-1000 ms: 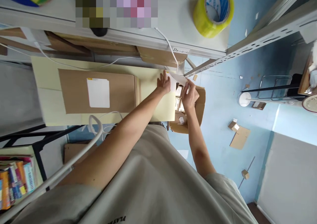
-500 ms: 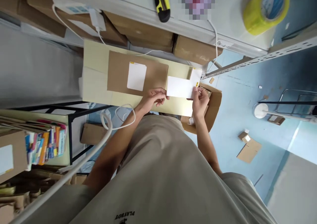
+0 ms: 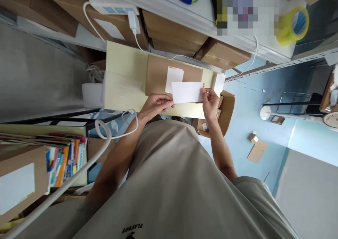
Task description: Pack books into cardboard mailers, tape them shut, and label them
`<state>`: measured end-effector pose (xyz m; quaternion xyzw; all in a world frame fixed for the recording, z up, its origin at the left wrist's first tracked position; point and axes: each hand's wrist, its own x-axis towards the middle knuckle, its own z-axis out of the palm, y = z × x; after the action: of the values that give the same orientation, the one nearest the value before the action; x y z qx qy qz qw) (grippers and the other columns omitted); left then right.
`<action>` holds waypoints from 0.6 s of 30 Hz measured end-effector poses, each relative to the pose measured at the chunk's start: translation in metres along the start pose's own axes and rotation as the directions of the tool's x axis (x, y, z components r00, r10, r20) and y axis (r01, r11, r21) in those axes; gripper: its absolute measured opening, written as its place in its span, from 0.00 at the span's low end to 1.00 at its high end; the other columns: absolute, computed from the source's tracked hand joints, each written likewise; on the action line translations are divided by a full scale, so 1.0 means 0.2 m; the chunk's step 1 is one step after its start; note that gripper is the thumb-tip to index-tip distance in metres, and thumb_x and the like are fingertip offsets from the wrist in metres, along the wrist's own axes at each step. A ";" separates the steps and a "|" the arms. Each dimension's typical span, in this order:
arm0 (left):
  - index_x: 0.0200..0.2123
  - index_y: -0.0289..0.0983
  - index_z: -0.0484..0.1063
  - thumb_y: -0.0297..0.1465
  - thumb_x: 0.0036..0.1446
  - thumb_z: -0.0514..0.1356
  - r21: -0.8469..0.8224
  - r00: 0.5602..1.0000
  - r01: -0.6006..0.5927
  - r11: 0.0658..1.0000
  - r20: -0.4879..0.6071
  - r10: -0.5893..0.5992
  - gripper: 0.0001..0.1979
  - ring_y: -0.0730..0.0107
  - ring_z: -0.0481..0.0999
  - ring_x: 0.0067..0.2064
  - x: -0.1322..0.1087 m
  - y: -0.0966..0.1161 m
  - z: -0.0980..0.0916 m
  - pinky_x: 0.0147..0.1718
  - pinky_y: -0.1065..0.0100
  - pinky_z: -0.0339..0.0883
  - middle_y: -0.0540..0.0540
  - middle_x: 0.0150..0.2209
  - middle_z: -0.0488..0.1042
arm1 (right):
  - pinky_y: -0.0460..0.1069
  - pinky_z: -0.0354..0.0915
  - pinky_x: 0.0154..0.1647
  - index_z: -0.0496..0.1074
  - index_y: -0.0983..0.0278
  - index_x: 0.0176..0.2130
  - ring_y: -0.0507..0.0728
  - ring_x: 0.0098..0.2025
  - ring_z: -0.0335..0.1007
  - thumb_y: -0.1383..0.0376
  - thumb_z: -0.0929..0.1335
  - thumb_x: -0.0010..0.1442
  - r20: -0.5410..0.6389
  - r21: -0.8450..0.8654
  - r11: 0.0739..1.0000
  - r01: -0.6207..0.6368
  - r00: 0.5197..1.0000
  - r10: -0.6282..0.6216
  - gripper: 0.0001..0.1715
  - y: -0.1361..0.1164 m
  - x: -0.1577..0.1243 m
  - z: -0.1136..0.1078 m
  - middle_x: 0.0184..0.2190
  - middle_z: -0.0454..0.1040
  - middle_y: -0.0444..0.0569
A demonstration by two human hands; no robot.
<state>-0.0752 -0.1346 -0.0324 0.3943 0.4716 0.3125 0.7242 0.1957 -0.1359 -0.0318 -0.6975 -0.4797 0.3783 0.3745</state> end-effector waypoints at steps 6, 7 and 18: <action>0.34 0.36 0.84 0.45 0.53 0.75 0.024 0.999 -0.043 0.999 0.002 0.043 0.17 0.74 0.70 0.28 -0.12 0.00 -0.26 0.25 0.71 0.63 0.41 0.36 0.86 | 0.54 0.83 0.41 0.81 0.60 0.49 0.58 0.40 0.83 0.38 0.71 0.75 0.067 -0.161 0.987 -0.004 0.998 0.015 0.29 -0.14 -0.08 0.33 0.39 0.85 0.49; 0.34 0.36 0.85 0.45 0.54 0.75 0.031 0.998 -0.060 0.998 -0.007 0.060 0.18 0.73 0.71 0.28 -0.14 0.00 -0.29 0.26 0.71 0.64 0.41 0.36 0.86 | 0.55 0.84 0.44 0.83 0.60 0.50 0.59 0.41 0.84 0.41 0.72 0.75 0.089 -0.225 0.974 0.026 0.996 -0.006 0.26 -0.18 -0.11 0.38 0.43 0.86 0.51; 0.40 0.38 0.87 0.46 0.62 0.70 0.157 0.963 -0.265 0.951 -0.005 0.269 0.17 0.66 0.81 0.36 -0.27 0.00 -0.58 0.30 0.69 0.69 0.43 0.38 0.87 | 0.51 0.79 0.34 0.90 0.55 0.46 0.54 0.35 0.78 0.49 0.76 0.75 0.277 -0.195 0.907 0.373 0.908 -0.314 0.15 -0.62 -0.49 0.68 0.43 0.83 0.49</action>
<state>-0.2029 -0.1468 -0.0374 0.5054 0.4463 0.3749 0.6363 0.0021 -0.1751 0.0361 -0.5912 -0.6801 0.3251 0.2867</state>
